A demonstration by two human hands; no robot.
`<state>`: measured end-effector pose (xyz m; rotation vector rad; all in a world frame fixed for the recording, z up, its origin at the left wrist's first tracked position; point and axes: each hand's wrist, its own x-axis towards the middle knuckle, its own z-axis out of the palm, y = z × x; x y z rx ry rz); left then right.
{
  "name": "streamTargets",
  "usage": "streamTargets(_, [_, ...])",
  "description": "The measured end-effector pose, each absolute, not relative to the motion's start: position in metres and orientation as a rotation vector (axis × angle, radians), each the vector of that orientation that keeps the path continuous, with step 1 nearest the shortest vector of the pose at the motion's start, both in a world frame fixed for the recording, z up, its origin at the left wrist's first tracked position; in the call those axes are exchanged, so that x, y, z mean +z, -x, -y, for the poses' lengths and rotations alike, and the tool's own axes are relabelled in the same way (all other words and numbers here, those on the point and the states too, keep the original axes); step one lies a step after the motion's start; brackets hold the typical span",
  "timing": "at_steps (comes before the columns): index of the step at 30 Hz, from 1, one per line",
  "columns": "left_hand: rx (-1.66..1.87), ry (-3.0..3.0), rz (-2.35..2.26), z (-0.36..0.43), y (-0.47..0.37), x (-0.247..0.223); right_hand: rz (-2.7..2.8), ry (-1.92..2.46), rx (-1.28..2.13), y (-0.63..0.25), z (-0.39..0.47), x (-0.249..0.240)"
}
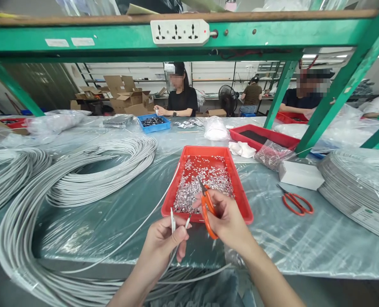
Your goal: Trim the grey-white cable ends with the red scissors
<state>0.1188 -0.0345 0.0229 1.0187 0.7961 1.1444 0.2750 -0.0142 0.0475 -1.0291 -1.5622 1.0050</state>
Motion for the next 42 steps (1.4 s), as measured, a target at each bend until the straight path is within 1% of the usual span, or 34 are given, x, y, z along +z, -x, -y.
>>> streamTargets(2, [1.13, -1.074, -0.824, 0.033, -0.119, 0.019, 1.521, 0.983, 1.111, -0.274, 0.023, 0.048])
streamTargets(4, [1.13, -1.104, -0.836, 0.033, -0.119, 0.017, 1.534, 0.952, 1.097, -0.277, 0.032, 0.045])
streamTargets(7, [1.156, -1.099, -0.846, 0.033, -0.117, 0.018, 1.775, 1.015, 0.897, -0.286, 0.046, 0.038])
streamTargets(10, [1.16, -1.107, -0.865, 0.035, -0.114, 0.022, 2.074, 1.233, 0.732, -0.295, 0.059, 0.037])
streamTargets(12, [1.16, -1.141, -0.882, 0.036, -0.114, 0.025, 2.179, 1.394, 0.681, -0.298, 0.065, 0.041])
streamTargets(18, [1.166, -1.263, -0.893, 0.038, -0.115, 0.026, 2.277, 1.533, 0.67, -0.298, 0.071, 0.057])
streamTargets(23, [1.182, -1.252, -0.836, 0.038, -0.114, 0.019, 2.317, 1.494, 0.794, -0.309, 0.07, 0.054])
streamTargets(26, [1.254, -1.064, -0.594, 0.041, -0.11, 0.018, 2.253, 1.37, 0.926, -0.318, 0.059, 0.043])
streamTargets(28, [1.316, -0.959, -0.435, 0.043, -0.106, 0.019, 2.095, 1.31, 1.0, -0.319, 0.05, 0.036])
streamTargets(30, [1.323, -0.965, -0.4, 0.045, -0.103, 0.021, 1.884, 1.245, 1.056, -0.313, 0.043, 0.032])
streamTargets(32, [1.273, -1.013, -0.475, 0.046, -0.104, 0.021, 1.699, 1.148, 1.055, -0.301, 0.041, 0.031])
streamTargets(34, [1.21, -1.039, -0.553, 0.047, -0.106, 0.02, 1.576, 1.037, 0.956, -0.286, 0.044, 0.031])
streamTargets(37, [1.173, -1.097, -0.593, 0.048, -0.112, 0.017, 1.516, 0.909, 0.717, -0.266, 0.053, 0.031])
streamTargets(42, [1.197, -1.292, -0.659, 0.052, -0.115, 0.022, 1.541, 0.896, 0.398, -0.253, 0.058, 0.031])
